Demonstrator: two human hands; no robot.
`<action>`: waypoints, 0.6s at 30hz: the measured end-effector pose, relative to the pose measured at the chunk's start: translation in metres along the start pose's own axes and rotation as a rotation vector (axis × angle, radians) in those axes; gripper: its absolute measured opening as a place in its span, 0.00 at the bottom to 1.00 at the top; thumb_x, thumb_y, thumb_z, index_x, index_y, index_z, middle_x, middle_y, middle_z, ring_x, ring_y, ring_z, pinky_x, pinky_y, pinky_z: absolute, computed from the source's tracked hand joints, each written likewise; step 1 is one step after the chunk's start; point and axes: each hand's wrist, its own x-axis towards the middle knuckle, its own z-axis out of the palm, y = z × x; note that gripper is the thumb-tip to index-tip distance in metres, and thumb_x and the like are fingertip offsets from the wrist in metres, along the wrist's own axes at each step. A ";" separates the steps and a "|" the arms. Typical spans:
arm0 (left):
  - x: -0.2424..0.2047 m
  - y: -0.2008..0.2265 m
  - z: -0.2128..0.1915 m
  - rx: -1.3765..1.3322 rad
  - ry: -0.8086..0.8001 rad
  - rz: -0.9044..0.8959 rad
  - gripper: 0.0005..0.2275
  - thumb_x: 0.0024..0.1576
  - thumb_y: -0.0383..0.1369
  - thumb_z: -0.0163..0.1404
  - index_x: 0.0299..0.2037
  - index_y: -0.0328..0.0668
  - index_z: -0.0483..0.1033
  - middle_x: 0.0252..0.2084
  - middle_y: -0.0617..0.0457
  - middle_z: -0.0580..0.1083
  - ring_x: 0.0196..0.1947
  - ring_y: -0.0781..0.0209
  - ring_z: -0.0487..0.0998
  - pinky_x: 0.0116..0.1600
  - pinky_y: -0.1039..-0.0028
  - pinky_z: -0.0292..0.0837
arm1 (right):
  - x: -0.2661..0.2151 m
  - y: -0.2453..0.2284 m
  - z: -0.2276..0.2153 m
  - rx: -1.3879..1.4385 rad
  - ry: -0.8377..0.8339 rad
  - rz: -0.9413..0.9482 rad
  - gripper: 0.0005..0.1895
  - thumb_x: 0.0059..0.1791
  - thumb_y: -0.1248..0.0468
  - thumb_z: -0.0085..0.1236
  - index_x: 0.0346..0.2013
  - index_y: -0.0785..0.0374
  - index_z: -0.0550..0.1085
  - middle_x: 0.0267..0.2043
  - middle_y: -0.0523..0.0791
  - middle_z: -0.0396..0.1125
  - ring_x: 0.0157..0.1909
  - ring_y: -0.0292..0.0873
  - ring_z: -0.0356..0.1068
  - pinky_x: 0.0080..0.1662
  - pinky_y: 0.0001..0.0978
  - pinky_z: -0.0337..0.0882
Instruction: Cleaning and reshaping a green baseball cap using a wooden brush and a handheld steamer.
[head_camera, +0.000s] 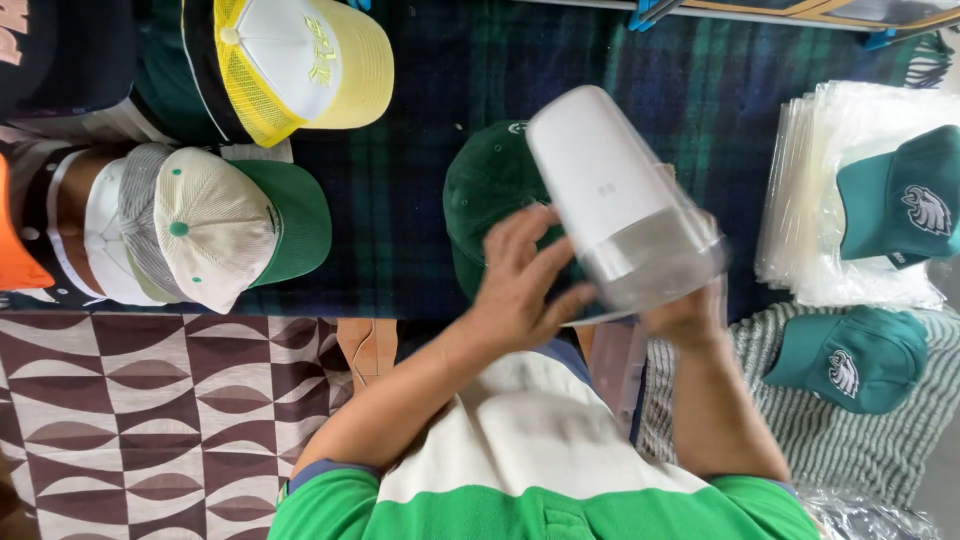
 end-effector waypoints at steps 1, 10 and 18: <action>0.002 -0.011 -0.008 0.204 0.119 0.051 0.30 0.61 0.48 0.51 0.68 0.37 0.64 0.66 0.36 0.60 0.69 0.34 0.58 0.74 0.47 0.51 | -0.008 0.014 -0.027 -0.011 0.017 0.112 0.26 0.43 0.61 0.65 0.46 0.75 0.66 0.44 0.59 0.62 0.48 0.62 0.63 0.50 0.52 0.64; -0.058 -0.080 -0.008 0.365 0.262 -0.198 0.40 0.62 0.54 0.53 0.78 0.47 0.44 0.79 0.38 0.45 0.81 0.38 0.48 0.81 0.46 0.52 | -0.015 0.038 -0.081 -0.178 -0.114 0.339 0.10 0.51 0.60 0.58 0.31 0.64 0.75 0.27 0.45 0.69 0.31 0.43 0.72 0.34 0.35 0.72; -0.023 -0.045 -0.009 0.741 0.215 -0.181 0.35 0.63 0.57 0.50 0.72 0.42 0.58 0.76 0.40 0.55 0.79 0.36 0.52 0.80 0.43 0.46 | 0.067 -0.029 -0.054 -0.656 -0.176 0.046 0.24 0.52 0.51 0.63 0.55 0.64 0.73 0.48 0.53 0.72 0.35 0.59 0.72 0.30 0.54 0.69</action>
